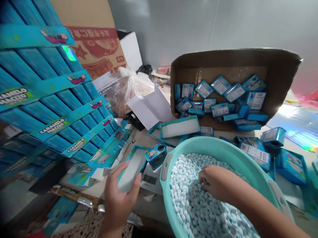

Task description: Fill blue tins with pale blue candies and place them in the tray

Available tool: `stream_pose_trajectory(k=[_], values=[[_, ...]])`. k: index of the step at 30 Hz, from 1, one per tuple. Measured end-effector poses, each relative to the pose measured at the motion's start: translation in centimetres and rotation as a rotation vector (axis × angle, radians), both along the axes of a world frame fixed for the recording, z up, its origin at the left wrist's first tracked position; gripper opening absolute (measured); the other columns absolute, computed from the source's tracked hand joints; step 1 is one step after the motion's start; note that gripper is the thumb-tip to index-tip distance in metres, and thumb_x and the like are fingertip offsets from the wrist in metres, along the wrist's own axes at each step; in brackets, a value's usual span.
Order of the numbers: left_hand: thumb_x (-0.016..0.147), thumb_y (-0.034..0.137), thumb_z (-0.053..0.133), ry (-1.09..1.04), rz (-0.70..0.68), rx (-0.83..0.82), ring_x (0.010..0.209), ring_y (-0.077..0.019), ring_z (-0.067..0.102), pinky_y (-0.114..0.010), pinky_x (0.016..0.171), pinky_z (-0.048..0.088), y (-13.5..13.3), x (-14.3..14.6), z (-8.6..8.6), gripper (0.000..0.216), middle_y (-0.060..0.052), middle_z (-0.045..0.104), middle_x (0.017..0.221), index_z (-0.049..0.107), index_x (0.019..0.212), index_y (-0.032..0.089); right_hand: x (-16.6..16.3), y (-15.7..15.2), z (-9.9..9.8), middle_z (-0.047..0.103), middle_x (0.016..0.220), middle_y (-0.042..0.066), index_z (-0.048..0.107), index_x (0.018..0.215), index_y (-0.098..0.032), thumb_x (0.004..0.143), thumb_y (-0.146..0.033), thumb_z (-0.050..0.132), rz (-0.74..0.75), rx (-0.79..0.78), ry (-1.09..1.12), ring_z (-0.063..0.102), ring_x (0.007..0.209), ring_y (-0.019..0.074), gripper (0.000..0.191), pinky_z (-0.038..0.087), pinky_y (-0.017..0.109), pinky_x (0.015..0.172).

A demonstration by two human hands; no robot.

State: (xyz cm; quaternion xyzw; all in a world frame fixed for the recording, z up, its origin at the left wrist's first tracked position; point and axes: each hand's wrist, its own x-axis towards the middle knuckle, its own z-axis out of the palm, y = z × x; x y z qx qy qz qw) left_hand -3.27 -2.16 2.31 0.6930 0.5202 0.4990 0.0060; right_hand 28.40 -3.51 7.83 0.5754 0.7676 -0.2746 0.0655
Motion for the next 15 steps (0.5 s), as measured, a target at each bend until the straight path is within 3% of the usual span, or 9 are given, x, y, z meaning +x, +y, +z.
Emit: stream_pose_trajectory(k=[3,6,11,15], values=[[0.079,0.031,0.076,0.066,-0.257,-0.383,0.127,-0.0316,0.058,-0.048,0.103,0.051,4.2,2.5,2.0,0.063,-0.015,0.06,0.135,0.053,0.137,0.023,1.1,0.6,-0.4,0.072,0.089,0.008,0.073,0.083,-0.028,0.075,-0.018,0.061,-0.063,-0.022,0.141,0.066,0.083,0.0251,0.017,0.045,0.036,0.072],[0.074,0.024,0.076,-0.013,-0.404,-0.681,0.118,-0.0292,0.064,-0.042,0.098,0.055,7.3,3.1,2.2,0.063,-0.012,0.064,0.131,0.056,0.134,0.025,1.9,1.3,-0.9,0.071,0.083,0.006,0.073,0.083,-0.026,0.071,-0.022,0.063,-0.101,-0.062,0.16,0.063,0.076,0.0227,0.016,0.04,0.033,0.065],[0.064,0.018,0.075,-0.144,-0.386,-0.683,0.105,-0.024,0.066,-0.033,0.093,0.052,10.9,-0.1,2.6,0.053,-0.006,0.068,0.115,0.064,0.116,0.023,2.2,1.5,-1.4,0.071,0.086,0.002,0.074,0.094,-0.025,0.071,-0.025,0.062,-0.107,-0.072,0.121,0.061,0.077,0.0215,0.025,0.034,0.03,0.063],[0.061,0.016,0.06,-0.241,-0.3,-0.659,0.079,-0.0173,0.063,-0.026,0.073,0.051,13.7,-3.2,2.2,0.044,-0.001,0.065,0.093,0.06,0.105,0.02,1.9,1.2,-0.9,0.073,0.091,0.002,0.074,0.105,-0.026,0.075,-0.027,0.063,-0.147,-0.095,0.127,0.063,0.079,0.0214,0.032,0.035,0.03,0.064]])
